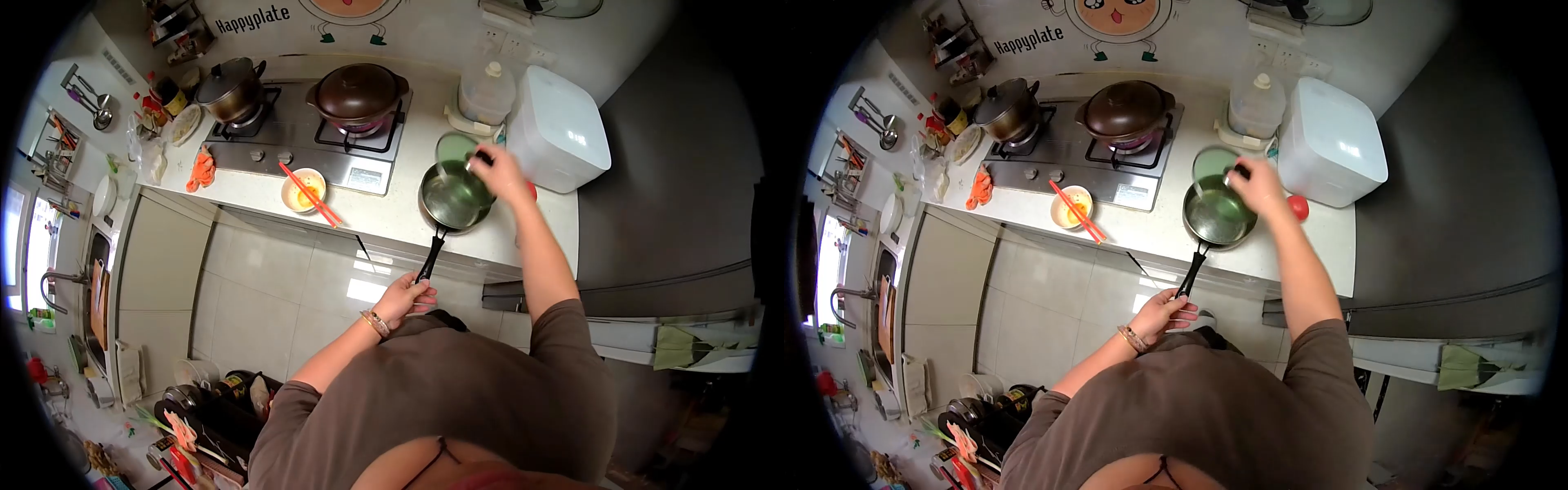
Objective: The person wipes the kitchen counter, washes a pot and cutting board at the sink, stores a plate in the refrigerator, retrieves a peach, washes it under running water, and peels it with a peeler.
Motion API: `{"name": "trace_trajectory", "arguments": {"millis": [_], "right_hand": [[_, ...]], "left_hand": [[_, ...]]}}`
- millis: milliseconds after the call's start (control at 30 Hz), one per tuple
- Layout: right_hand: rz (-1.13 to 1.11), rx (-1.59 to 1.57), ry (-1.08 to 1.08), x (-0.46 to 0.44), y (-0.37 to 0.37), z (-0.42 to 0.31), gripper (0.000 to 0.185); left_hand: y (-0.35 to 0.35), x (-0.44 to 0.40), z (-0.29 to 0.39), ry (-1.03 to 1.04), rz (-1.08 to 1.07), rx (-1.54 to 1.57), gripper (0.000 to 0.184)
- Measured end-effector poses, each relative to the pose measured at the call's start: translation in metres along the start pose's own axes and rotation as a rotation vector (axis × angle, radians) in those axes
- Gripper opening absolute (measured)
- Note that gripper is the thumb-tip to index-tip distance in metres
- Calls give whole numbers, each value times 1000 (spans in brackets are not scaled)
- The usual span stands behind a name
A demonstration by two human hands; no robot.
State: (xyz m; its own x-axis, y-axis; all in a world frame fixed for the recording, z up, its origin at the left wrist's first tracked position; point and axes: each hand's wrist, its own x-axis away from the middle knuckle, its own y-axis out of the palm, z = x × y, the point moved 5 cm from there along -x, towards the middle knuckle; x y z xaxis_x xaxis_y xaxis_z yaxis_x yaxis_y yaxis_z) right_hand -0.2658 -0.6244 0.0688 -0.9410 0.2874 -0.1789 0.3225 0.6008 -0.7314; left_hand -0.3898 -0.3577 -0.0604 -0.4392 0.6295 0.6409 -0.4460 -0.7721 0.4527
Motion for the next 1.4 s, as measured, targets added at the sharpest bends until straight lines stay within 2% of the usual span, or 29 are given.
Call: {"name": "trace_trajectory", "arguments": {"millis": [33,67,200,467,600,700,833,933,967,1067,1100,1233,1367,1400], "right_hand": [[71,-211,-9,-12,-11,20,36],[35,-312,116,-7,-41,-10,34],[38,-576,157,-17,-67,-5,35],[-98,-369,101,-6,-17,3,37],[-143,-600,198,-1,-15,0,27],[-97,-651,262,1,-13,12,25],[-74,-538,213,7,-12,16,26],[-90,-510,227,7,-10,23,26],[-96,-529,242,6,-10,28,27],[-139,-513,262,5,-7,41,29],[-156,-496,256,0,-6,41,30],[-123,-343,34,-5,-11,10,36],[-261,-245,-154,-7,-9,-76,37],[-255,-195,-259,-6,-6,-104,36]], "left_hand": [[-1,-3,-1,-12,4,21,22],[-2,-4,-2,-21,7,39,22],[-3,-10,1,-30,50,8,17],[-7,-15,-2,0,60,20,16],[-8,-16,-2,10,70,-11,16],[0,-21,10,18,74,-34,17],[14,-43,25,-11,-13,-29,20],[21,-57,32,6,-219,18,20],[25,-53,38,-20,-170,52,12],[25,-55,41,28,-106,6,18],[27,-50,41,43,-72,12,28],[25,-28,36,125,-36,4,25],[16,18,50,207,1,63,23],[8,29,51,234,22,72,23]]}}
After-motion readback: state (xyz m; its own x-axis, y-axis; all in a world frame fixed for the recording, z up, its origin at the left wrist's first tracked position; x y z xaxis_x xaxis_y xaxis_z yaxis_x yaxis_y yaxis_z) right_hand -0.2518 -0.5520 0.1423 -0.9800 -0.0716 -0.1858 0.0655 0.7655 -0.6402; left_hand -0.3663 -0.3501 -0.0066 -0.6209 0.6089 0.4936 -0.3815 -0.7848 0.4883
